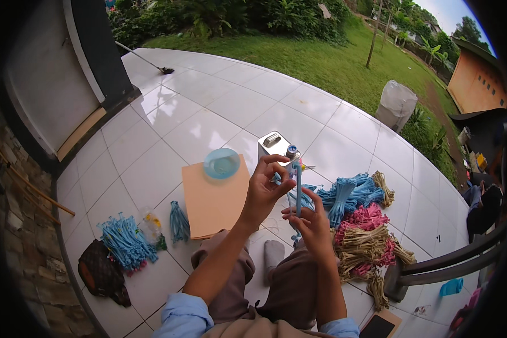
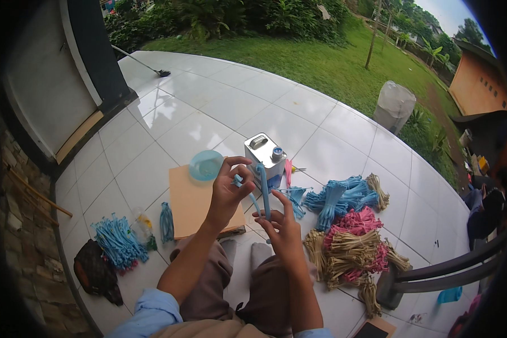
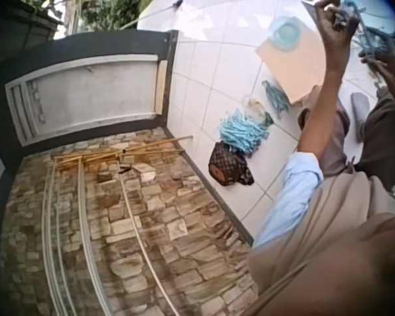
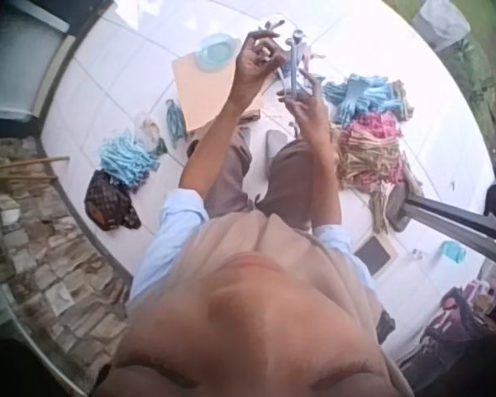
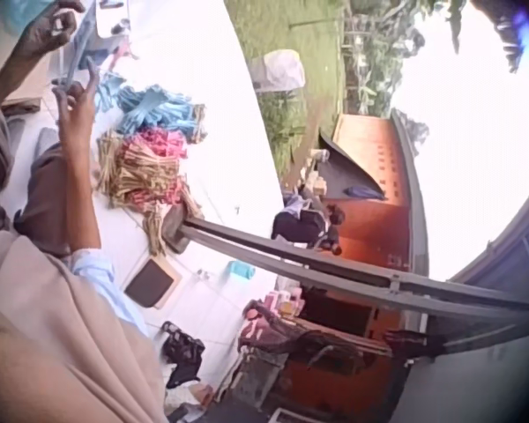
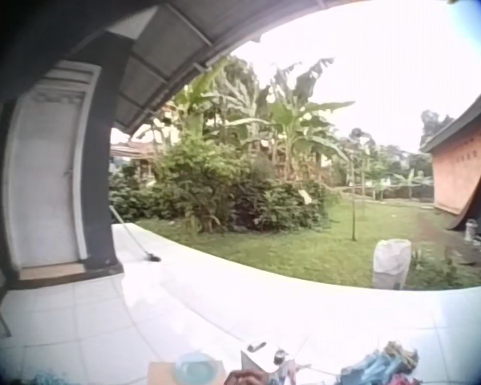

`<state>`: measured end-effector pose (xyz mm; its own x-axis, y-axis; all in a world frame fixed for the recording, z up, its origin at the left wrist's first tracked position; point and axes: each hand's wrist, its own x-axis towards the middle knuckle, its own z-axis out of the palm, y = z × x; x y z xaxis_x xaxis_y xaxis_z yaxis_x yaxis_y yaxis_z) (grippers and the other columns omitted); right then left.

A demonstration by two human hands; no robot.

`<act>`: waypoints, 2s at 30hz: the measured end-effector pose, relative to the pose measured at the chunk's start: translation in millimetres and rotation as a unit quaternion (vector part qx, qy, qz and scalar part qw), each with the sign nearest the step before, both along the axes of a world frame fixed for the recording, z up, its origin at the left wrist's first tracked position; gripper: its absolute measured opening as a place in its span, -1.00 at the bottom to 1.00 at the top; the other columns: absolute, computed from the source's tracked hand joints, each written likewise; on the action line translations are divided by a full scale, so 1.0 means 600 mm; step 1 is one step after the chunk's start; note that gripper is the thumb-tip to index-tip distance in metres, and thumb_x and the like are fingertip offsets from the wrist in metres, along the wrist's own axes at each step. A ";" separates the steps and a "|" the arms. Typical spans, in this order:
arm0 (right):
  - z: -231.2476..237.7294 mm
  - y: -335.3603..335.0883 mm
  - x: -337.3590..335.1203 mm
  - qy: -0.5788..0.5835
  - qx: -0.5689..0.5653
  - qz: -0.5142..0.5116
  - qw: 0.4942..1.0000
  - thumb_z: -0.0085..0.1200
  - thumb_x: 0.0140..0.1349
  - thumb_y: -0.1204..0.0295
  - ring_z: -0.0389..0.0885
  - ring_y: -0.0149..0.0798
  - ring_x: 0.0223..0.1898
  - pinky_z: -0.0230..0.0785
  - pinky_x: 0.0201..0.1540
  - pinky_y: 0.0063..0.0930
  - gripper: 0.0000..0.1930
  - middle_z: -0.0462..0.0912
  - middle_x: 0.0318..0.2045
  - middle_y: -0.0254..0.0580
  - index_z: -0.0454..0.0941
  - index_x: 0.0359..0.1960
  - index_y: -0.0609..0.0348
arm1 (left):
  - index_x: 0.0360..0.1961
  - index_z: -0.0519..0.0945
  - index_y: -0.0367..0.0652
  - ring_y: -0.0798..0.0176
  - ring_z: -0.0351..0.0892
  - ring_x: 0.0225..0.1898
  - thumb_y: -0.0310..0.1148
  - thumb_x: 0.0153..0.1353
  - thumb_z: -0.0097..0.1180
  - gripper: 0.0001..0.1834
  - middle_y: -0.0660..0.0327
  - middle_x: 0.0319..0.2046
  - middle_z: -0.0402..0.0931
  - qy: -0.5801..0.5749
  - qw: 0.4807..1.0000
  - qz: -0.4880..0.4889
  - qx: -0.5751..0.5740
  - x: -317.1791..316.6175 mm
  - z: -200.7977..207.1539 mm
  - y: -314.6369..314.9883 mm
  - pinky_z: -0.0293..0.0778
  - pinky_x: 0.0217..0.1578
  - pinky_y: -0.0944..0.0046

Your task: The person applies adhesive from a blue plate to light blue straps using a applicator, then organizes the straps into bundles.

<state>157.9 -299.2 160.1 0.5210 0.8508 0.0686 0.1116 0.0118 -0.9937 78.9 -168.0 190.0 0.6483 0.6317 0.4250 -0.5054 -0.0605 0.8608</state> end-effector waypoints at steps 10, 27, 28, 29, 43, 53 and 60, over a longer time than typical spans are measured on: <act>-0.014 0.007 0.020 0.018 0.094 -0.077 0.992 0.05 0.21 0.51 0.61 -0.36 -0.24 0.42 -0.10 -0.46 -0.58 0.62 -0.25 -0.14 0.30 0.12 0.20 | -0.05 0.41 -0.24 0.33 0.57 -0.22 -0.63 -0.01 0.25 -0.54 0.12 -0.33 0.56 -0.002 0.998 0.042 -0.039 -0.042 0.012 0.018 0.54 -0.20 0.41; -0.066 0.170 0.103 0.037 0.056 0.189 0.980 -0.23 0.38 0.25 0.13 -0.57 -0.69 0.03 -0.63 -0.64 -0.78 0.17 -0.64 -0.45 0.23 -0.09 0.11 | -0.33 0.55 -0.24 0.42 0.51 -0.26 -0.63 0.05 0.15 -0.85 0.27 -0.32 0.52 0.302 0.940 0.135 0.078 -0.202 -0.101 0.149 0.52 -0.27 0.40; -0.090 0.189 0.110 0.044 0.047 0.194 0.979 -0.23 0.38 0.25 0.13 -0.57 -0.69 0.03 -0.63 -0.64 -0.78 0.17 -0.64 -0.45 0.23 -0.09 0.11 | -0.32 0.56 -0.23 0.42 0.49 -0.26 -0.62 0.06 0.14 -0.86 0.28 -0.30 0.50 0.334 0.927 0.135 0.104 -0.203 -0.117 0.159 0.51 -0.29 0.40; -0.111 0.207 0.116 0.044 0.030 0.195 0.979 -0.23 0.38 0.23 0.14 -0.56 -0.69 0.01 -0.62 -0.65 -0.76 0.15 -0.68 -0.47 0.22 -0.08 0.10 | -0.32 0.56 -0.23 0.42 0.49 -0.26 -0.62 0.06 0.14 -0.86 0.28 -0.30 0.50 0.340 0.926 0.136 0.094 -0.201 -0.130 0.167 0.51 -0.29 0.40; -0.253 0.335 0.131 0.101 -0.125 0.235 0.959 -0.23 0.38 0.15 0.31 -0.55 -0.62 0.04 -0.57 -0.67 -0.68 0.21 -0.67 -0.46 0.25 -0.02 0.08 | -0.10 0.64 0.16 0.29 0.29 -0.34 -0.62 0.00 0.07 -0.54 0.25 -0.41 0.14 0.481 0.838 0.072 0.246 -0.189 -0.248 0.263 0.39 -0.29 0.36; -0.249 0.353 0.140 0.139 -0.153 0.256 0.944 -0.23 0.38 0.14 0.17 -0.55 -0.64 0.05 -0.58 -0.65 -0.67 0.14 -0.63 -0.47 0.26 -0.03 0.11 | -0.03 0.61 0.19 0.27 0.27 -0.35 -0.64 -0.05 0.03 -0.45 0.23 -0.41 0.12 0.503 0.808 0.021 0.306 -0.182 -0.254 0.283 0.36 -0.31 0.39; -0.254 0.369 0.147 0.128 -0.165 0.278 0.938 -0.26 0.39 0.14 0.14 -0.57 -0.67 0.00 -0.60 -0.65 -0.68 0.12 -0.65 -0.48 0.28 -0.05 0.10 | 0.00 0.58 0.24 0.21 0.32 -0.27 -0.56 0.08 -0.05 -0.50 0.20 -0.38 0.15 0.540 0.788 -0.008 0.295 -0.180 -0.241 0.283 0.38 -0.19 0.35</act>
<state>246.2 -77.6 7.9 -0.0450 0.9487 -0.3129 -0.0636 -0.3153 -0.9468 -29.0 1.5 45.7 0.8388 0.5195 -0.1630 0.4983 -0.6118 0.6143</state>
